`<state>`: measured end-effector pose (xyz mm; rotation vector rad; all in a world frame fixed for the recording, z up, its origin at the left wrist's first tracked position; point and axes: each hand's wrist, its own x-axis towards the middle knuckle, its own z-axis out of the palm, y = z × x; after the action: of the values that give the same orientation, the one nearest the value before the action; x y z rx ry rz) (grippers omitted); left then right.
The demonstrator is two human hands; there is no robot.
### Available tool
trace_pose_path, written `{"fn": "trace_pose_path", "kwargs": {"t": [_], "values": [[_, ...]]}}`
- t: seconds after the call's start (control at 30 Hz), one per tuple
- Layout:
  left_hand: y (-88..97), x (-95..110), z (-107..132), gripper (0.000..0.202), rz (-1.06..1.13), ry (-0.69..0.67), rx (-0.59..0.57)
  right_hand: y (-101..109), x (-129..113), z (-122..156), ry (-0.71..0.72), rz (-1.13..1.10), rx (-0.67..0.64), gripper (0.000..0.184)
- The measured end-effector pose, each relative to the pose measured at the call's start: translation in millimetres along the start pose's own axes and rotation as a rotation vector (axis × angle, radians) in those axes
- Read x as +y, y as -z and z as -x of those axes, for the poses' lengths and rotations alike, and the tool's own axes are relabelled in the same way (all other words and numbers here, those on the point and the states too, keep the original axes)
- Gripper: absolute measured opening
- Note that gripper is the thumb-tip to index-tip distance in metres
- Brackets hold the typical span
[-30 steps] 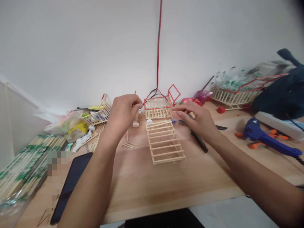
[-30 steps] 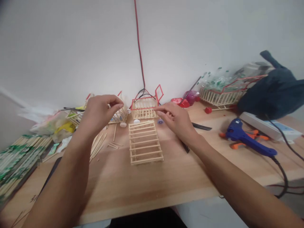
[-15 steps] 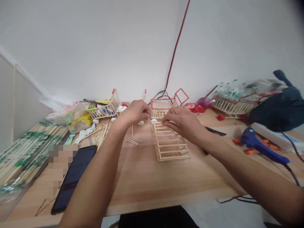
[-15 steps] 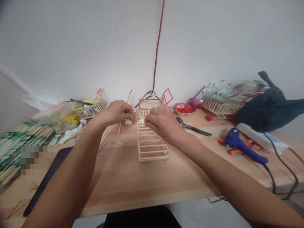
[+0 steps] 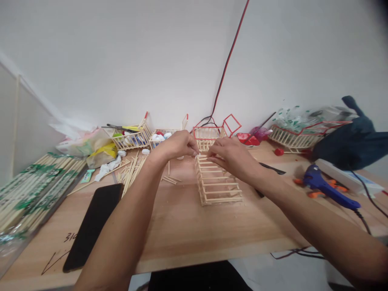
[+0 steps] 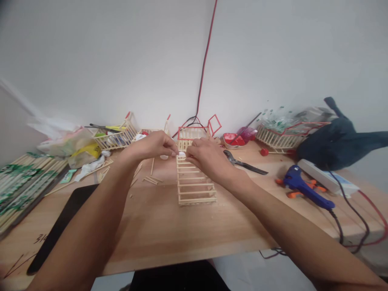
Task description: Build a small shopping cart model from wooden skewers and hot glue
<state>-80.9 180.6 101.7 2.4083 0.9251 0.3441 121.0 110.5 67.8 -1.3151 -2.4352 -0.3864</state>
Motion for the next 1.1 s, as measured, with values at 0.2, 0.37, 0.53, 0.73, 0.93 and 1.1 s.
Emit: {"fn": "trace_pose_path", "kwargs": {"t": [0.2,0.37,0.53,0.73,0.93,1.1], "values": [[-1.3,0.7,-0.3,0.013,0.011,-0.001,0.014,-0.8,-2.2,-0.5,-0.013,0.019,-0.003,0.012],[-1.7,1.0,-0.8,0.011,0.015,0.014,0.016,-1.8,-4.1,-0.9,-0.048,0.028,-0.007,0.012],[-2.2,-0.1,-1.6,0.013,0.013,0.016,0.012,1.1,-7.6,-3.5,-0.097,0.041,-0.035,0.015],[-2.1,-1.3,-1.5,0.012,0.019,0.003,0.006,2.5,-9.7,-5.0,-0.119,0.053,-0.057,0.015],[-2.1,-2.8,-2.0,0.014,0.014,-0.011,0.001,1.9,-11.7,-5.0,-0.146,0.063,-0.060,0.014],[-1.5,-3.3,-1.6,0.016,-0.024,-0.017,-0.008,-1.4,-10.9,-5.0,-0.143,0.031,-0.040,0.015]]}}
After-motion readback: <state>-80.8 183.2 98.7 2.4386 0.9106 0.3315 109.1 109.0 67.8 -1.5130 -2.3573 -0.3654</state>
